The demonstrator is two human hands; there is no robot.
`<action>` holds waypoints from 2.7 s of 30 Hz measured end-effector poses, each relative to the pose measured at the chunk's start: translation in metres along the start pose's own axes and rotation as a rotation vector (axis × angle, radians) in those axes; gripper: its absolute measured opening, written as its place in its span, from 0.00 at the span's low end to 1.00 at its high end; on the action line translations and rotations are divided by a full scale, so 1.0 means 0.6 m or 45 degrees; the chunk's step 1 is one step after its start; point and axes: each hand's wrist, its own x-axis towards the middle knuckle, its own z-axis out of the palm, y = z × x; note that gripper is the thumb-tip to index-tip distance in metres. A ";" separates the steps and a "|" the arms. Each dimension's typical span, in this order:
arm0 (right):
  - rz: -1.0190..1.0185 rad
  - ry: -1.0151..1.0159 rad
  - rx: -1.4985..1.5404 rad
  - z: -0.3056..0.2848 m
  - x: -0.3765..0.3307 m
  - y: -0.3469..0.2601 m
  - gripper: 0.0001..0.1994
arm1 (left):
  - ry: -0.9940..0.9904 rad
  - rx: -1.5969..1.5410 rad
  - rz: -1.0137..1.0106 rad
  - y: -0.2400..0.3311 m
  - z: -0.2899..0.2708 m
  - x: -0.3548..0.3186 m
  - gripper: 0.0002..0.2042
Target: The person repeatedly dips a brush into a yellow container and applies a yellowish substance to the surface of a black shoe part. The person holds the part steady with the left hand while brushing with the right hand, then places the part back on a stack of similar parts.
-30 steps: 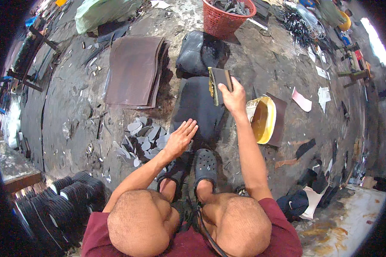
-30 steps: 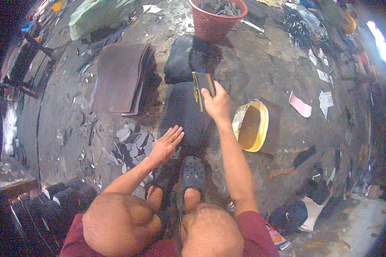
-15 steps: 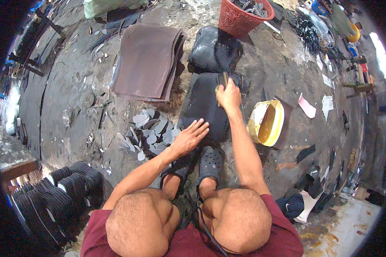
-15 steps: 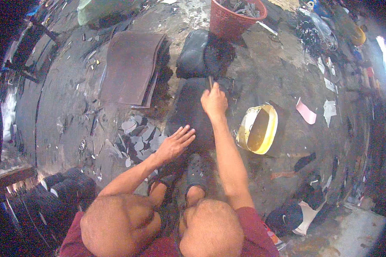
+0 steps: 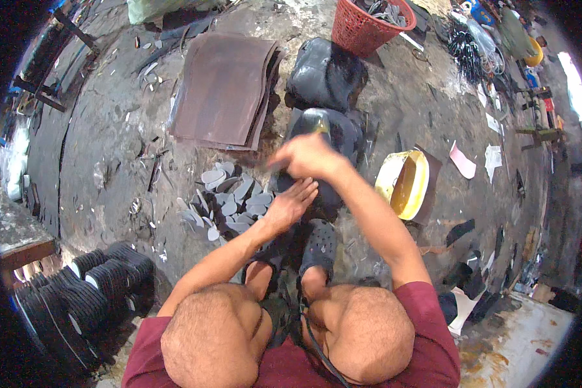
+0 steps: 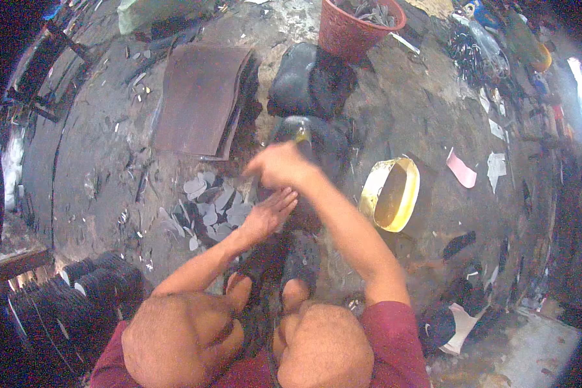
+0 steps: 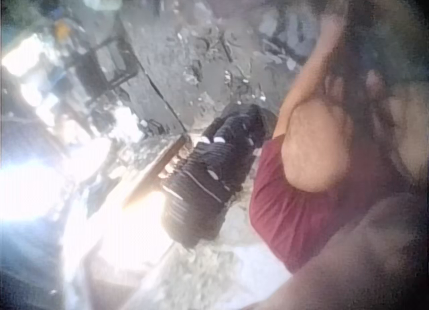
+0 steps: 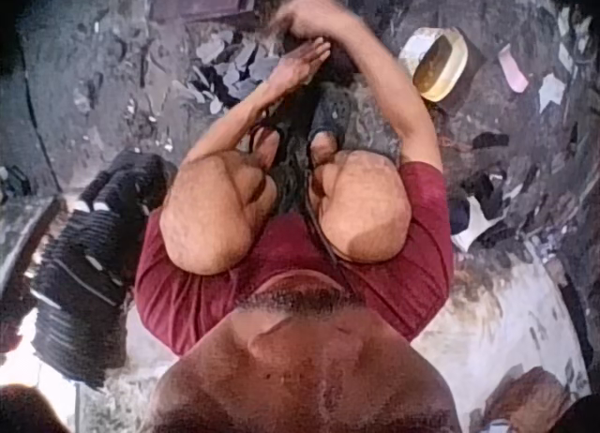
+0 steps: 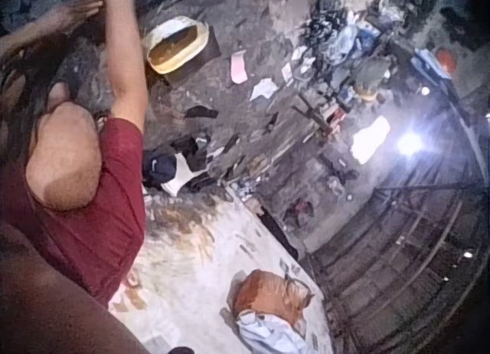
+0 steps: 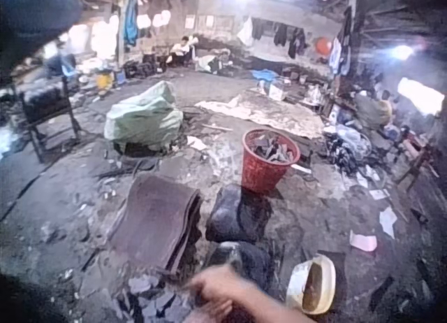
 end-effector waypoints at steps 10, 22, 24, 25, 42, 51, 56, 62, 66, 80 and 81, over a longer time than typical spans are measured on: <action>0.460 0.021 -0.157 -0.008 -0.039 0.052 0.19 | 0.005 0.139 0.054 0.048 0.012 -0.001 0.29; 0.481 0.445 -0.237 0.020 -0.077 0.050 0.11 | 0.008 0.102 0.106 0.021 0.018 0.034 0.29; 0.394 0.352 -0.316 0.052 -0.074 0.033 0.10 | 0.080 0.180 0.121 0.033 0.008 0.023 0.30; 0.349 0.288 -0.323 0.072 -0.077 0.012 0.09 | 0.099 0.050 0.114 0.043 0.011 0.016 0.30; 0.269 0.968 0.976 -0.027 -0.201 -0.070 0.15 | 0.018 -0.237 0.279 0.097 0.021 0.008 0.29; 0.401 0.684 0.450 -0.076 -0.141 0.166 0.21 | -0.024 0.213 -0.012 0.048 0.030 0.034 0.24; 0.479 0.421 0.017 -0.033 -0.064 0.229 0.21 | -0.099 0.177 -0.036 0.057 0.006 0.035 0.24; -0.048 0.276 -0.197 -0.018 -0.057 0.222 0.19 | -0.110 0.171 -0.058 0.053 0.019 0.030 0.27; 0.666 0.321 -0.107 -0.031 -0.155 0.233 0.23 | -0.150 0.161 -0.065 0.049 0.009 0.031 0.28; 1.011 0.523 0.202 0.060 -0.253 0.102 0.19 | -0.047 0.106 -0.087 0.028 0.007 0.053 0.30; 1.057 0.508 0.162 0.068 -0.252 0.099 0.19 | -0.049 0.105 -0.058 0.024 0.005 0.048 0.29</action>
